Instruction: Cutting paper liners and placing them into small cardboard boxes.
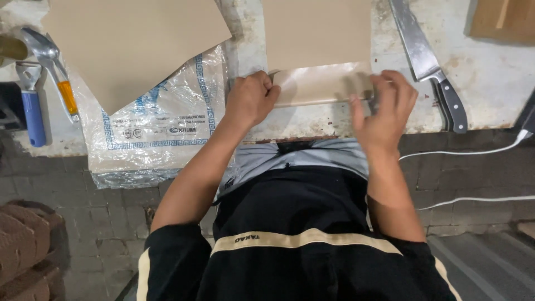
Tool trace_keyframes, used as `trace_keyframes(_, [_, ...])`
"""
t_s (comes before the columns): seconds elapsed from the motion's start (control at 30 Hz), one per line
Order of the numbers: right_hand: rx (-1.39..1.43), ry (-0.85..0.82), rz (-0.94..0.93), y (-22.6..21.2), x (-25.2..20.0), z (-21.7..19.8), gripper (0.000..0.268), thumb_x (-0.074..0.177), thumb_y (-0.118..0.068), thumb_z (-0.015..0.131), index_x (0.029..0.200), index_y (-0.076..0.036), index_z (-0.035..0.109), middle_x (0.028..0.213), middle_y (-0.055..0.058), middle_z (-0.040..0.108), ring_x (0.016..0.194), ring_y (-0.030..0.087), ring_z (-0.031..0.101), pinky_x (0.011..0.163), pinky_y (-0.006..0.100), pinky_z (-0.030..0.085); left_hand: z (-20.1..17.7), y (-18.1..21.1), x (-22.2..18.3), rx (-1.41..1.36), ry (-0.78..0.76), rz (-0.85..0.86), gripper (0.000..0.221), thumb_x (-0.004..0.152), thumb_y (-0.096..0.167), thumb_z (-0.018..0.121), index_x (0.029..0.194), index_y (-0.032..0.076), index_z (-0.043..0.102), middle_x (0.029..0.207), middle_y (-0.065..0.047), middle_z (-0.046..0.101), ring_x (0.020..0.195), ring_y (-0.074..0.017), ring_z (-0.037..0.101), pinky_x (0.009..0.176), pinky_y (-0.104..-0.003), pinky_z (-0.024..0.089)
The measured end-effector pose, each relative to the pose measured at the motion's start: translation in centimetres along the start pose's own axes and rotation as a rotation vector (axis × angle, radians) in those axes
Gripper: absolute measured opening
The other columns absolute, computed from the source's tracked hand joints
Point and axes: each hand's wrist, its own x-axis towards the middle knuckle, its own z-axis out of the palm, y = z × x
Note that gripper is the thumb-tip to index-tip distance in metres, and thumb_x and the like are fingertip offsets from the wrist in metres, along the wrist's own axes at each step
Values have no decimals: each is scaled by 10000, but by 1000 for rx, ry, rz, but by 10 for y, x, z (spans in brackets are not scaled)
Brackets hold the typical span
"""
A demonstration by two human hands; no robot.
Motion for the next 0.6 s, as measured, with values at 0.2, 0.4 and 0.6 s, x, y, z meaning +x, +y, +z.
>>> trace_keyframes(0.2, [-7, -221, -186, -58, 1, 35, 274, 927, -293, 693, 1143, -125, 688, 1189, 96, 611, 1115, 329, 581, 917, 458, 388, 0, -1, 1, -2, -28, -1, 234, 940, 245, 626, 966, 15, 659, 754, -171, 708, 701, -272, 722, 478, -311, 569])
trace_keyframes(0.4, [-24, -201, -194, -46, -1, 56, 228, 981, -277, 658, 1157, -133, 681, 1214, 65, 621, 1207, 282, 533, 1045, 506, 262, 2, -10, 4, 12, 19, 141, 250, 973, 193, 599, 926, -46, 651, 651, -149, 687, 598, -240, 701, 405, -294, 525])
trace_keyframes(0.6, [-4, -227, -66, -25, 7, 40, 333, 929, -217, 744, 1222, -96, 641, 1251, 140, 552, 1250, 391, 458, 1027, 580, 303, -5, 5, 3, -46, -52, 45, 229, 982, 199, 589, 970, -23, 646, 597, -82, 682, 563, -179, 701, 420, -250, 525])
